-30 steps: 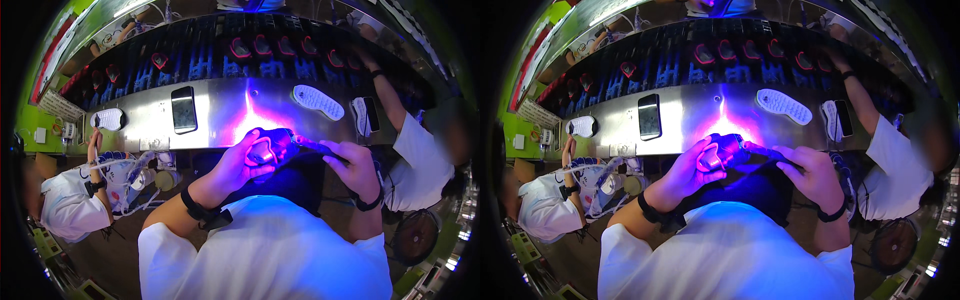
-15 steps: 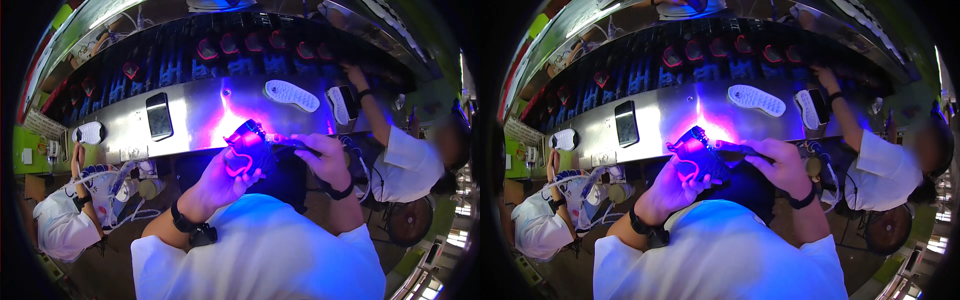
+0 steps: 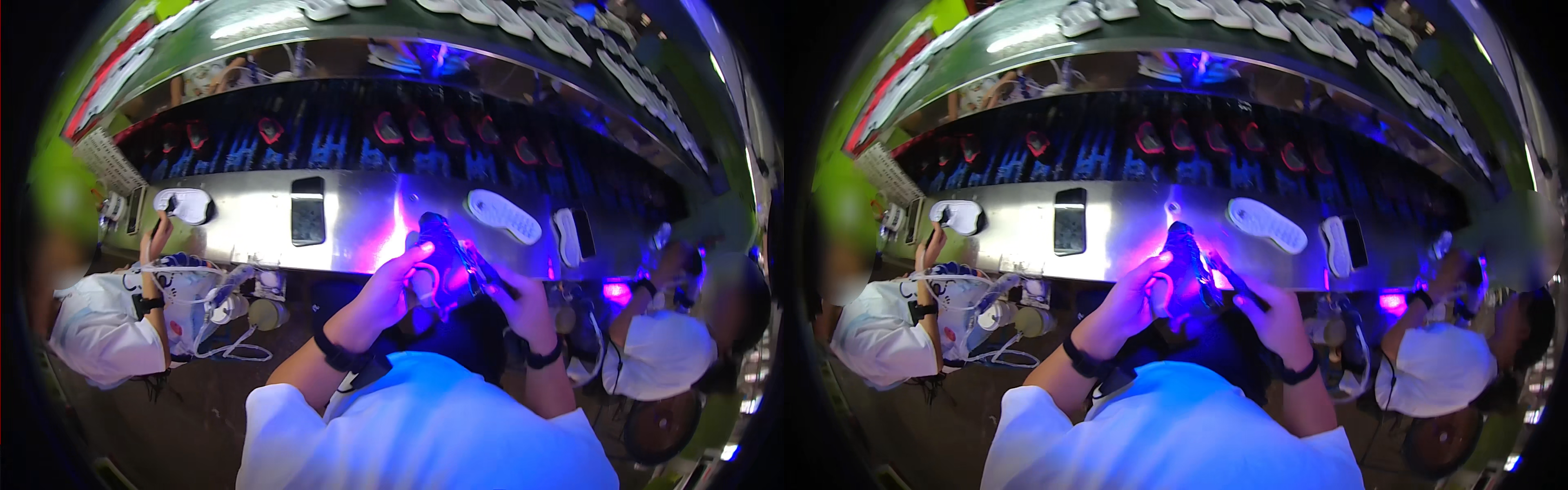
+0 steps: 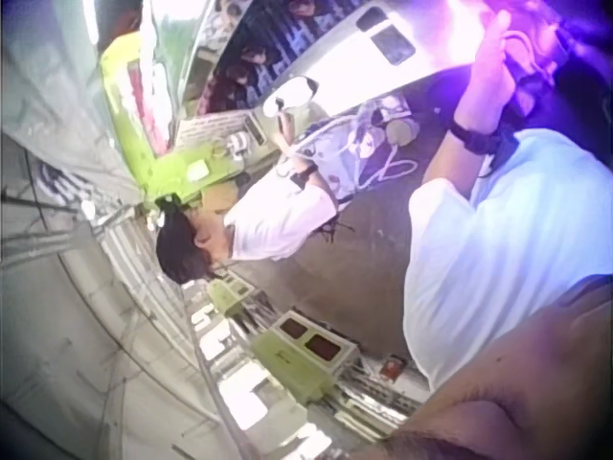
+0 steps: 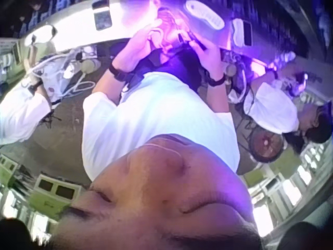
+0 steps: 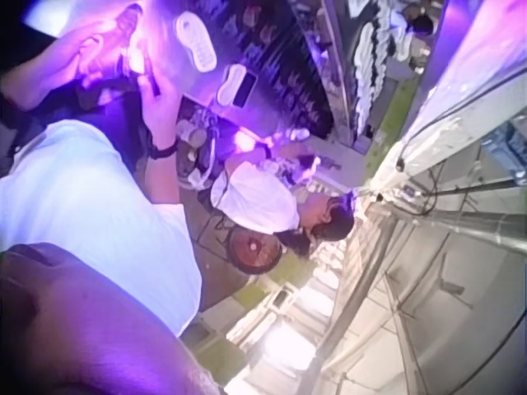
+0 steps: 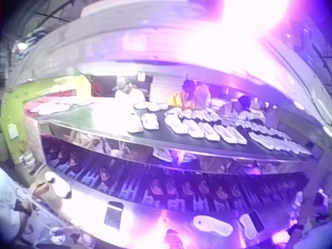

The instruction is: The recorder applies adhesive or chemical treatment to the edges of shoe components using a brush on a manufacturing assembly line.

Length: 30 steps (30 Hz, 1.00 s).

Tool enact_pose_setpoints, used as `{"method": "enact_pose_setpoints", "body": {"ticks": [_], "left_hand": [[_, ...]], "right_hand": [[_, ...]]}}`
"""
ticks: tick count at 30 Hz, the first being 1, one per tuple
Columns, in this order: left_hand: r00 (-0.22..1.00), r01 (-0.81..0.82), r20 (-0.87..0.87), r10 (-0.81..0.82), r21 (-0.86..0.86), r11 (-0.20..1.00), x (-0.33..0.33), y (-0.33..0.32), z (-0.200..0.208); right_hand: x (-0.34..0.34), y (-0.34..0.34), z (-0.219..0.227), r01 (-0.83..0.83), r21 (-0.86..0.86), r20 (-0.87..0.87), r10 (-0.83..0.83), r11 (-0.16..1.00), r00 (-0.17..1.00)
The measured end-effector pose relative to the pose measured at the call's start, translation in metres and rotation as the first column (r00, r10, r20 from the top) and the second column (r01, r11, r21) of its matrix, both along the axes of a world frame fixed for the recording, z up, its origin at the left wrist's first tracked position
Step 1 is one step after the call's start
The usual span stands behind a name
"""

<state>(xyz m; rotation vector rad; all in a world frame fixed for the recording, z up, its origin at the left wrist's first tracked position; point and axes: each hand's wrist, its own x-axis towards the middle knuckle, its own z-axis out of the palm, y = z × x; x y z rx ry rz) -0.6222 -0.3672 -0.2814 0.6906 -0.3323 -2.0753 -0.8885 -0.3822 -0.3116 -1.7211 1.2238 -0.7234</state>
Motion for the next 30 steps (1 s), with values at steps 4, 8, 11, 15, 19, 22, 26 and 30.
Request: {"method": "enact_pose_setpoints", "body": {"ticks": [4, 8, 11, 15, 19, 22, 26, 30], "left_hand": [[0.877, -0.120, 0.455, 0.157, -0.108, 0.987, 0.035, -0.060, -0.042], [0.126, 0.125, 0.942, 0.312, -0.327, 0.937, 0.119, -0.161, -0.088], [-0.540, 0.160, 0.830, 0.144, -0.067, 0.985, 0.170, -0.229, -0.060], [-0.665, 0.192, 0.744, 0.065, 0.087, 0.978, 0.261, -0.322, -0.118], [-0.659, 0.158, 0.752, 0.016, 0.117, 0.980, 0.288, -0.353, -0.173], [-0.734, 0.254, 0.664, 0.141, 0.077, 0.964, 0.282, -0.394, -0.200], [-0.593, 0.456, 0.674, 0.439, -0.168, 0.874, 0.124, -0.393, -0.164], [-0.523, 0.132, 0.848, 0.088, -0.021, 0.991, 0.105, -0.364, -0.140]], "right_hand": [[-0.007, 0.009, -0.017, -0.031, 0.213, 0.168, -0.005, 0.977, 0.986], [-0.022, 0.001, -0.039, 0.076, 0.317, 0.180, -0.139, 0.945, 0.974], [-0.045, -0.008, -0.046, 0.226, 0.442, 0.095, -0.296, 0.868, 0.950], [-0.055, -0.005, -0.044, 0.294, 0.458, 0.143, -0.396, 0.839, 0.907], [-0.073, 0.007, -0.060, 0.442, 0.371, 0.016, -0.481, 0.817, 0.876], [-0.073, 0.009, -0.070, 0.471, 0.368, -0.023, -0.499, 0.802, 0.867], [-0.080, 0.003, -0.090, 0.463, 0.411, -0.026, -0.498, 0.785, 0.867], [-0.047, -0.028, -0.077, 0.418, 0.333, 0.000, -0.444, 0.845, 0.896]]}}
